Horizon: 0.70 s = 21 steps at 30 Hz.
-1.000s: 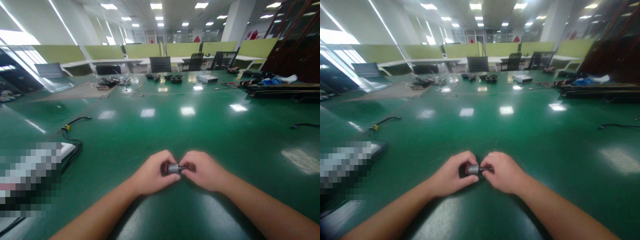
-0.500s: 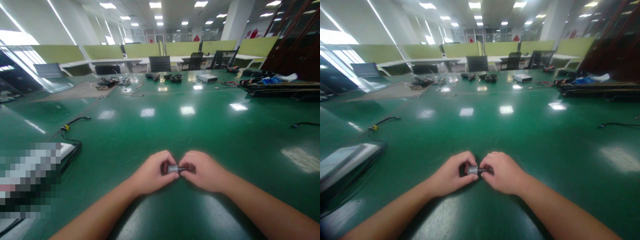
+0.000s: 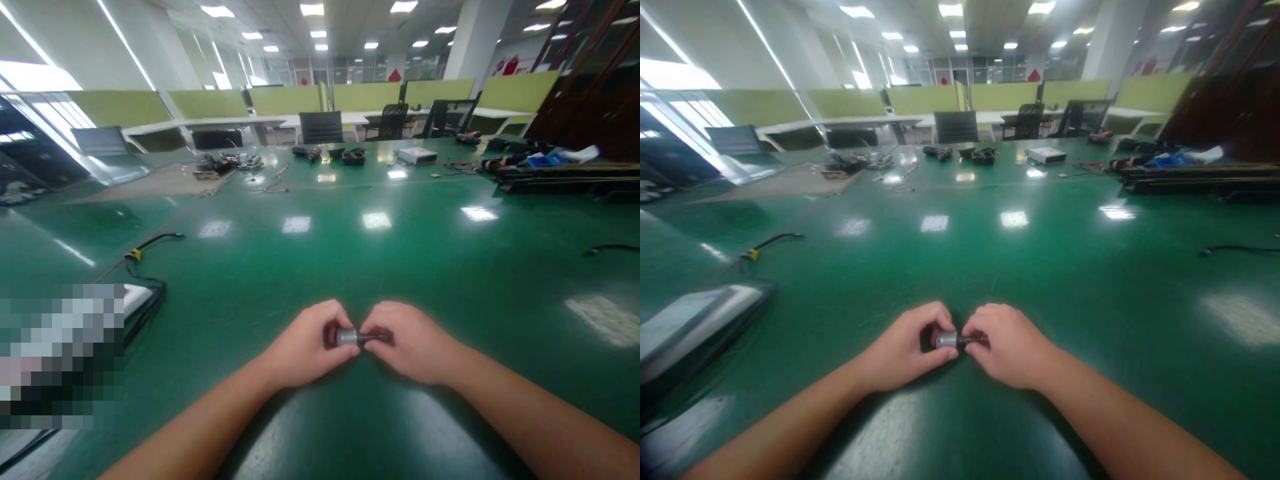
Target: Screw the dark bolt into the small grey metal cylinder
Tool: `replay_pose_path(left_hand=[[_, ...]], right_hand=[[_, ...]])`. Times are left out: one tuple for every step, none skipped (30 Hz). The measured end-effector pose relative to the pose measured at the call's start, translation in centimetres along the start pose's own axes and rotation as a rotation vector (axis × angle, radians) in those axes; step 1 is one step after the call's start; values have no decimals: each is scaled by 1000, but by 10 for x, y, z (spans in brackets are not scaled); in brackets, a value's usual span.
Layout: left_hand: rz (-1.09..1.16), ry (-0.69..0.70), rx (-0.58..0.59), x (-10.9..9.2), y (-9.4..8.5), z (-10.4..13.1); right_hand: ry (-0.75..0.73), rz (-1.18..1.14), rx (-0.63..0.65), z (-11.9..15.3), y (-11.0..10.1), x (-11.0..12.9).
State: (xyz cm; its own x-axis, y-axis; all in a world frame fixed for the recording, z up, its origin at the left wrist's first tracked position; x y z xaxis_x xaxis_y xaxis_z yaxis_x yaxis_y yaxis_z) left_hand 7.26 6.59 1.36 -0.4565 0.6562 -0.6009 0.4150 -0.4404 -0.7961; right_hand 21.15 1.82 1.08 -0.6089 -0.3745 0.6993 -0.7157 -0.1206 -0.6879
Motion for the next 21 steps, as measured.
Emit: replay_pose_path(left_hand=[[2,1,0,0,0,0],[4,1,-1,0,0,0],[6,0,1,0,0,0],[8,-1,4,0,0,0],[11,-3,7,0,0,0],[12,-5,7,1,0,0],[16,-7,9,1,0,1],[15,-10,5,1,-1,1],[16,-12,8,1,0,1],[16,-14,9,1,0,1],[14,-17,9,1,0,1],[14,-19,9,1,0,0],[13,-20,7,1,-1,0],[13,-20,5,1,-1,0],[13,-19,5,1,-1,1],[13,-17,6,1,-1,1],[12,-13,6,0,-1,1],[10,-11,5,0,-1,1],[8,-11,5,0,-1,1],[7,-13,6,0,-1,1],[7,-17,8,0,-1,1]], right_hand=[[0,-3,0,0,0,0],[-1,-6,-1,0,0,0],[-2,-8,-1,0,0,0],[-5,-7,-1,0,0,0],[-8,-5,2,0,0,0],[-10,-2,5,1,0,1],[-12,2,8,1,0,1],[-11,6,10,1,0,1],[-10,10,12,1,-1,1],[-8,14,14,2,-1,1],[-7,17,16,2,-2,2],[-7,21,18,2,-2,2],[-5,24,22,2,-3,3],[-3,26,26,2,-3,3],[-1,28,30,2,-4,3],[1,28,34,2,-4,3],[3,29,37,2,-4,3],[7,29,40,2,-5,2],[10,28,42,2,-5,2],[15,27,44,2,-6,1],[21,24,47,3,-6,-1]])
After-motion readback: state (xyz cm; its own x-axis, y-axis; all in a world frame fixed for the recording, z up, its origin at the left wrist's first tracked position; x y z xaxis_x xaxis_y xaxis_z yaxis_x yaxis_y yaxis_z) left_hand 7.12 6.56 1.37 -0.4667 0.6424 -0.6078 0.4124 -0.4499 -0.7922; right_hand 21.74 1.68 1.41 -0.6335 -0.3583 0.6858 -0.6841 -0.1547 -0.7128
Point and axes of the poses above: each hand's wrist, its own z-axis away from the middle knuckle, its own y-axis out of the palm, x = y × z, the point moved 7 cm from there along -z, towards the middle knuckle, and after that the axes turned 6 degrees about -z, right-handed, at the moved point
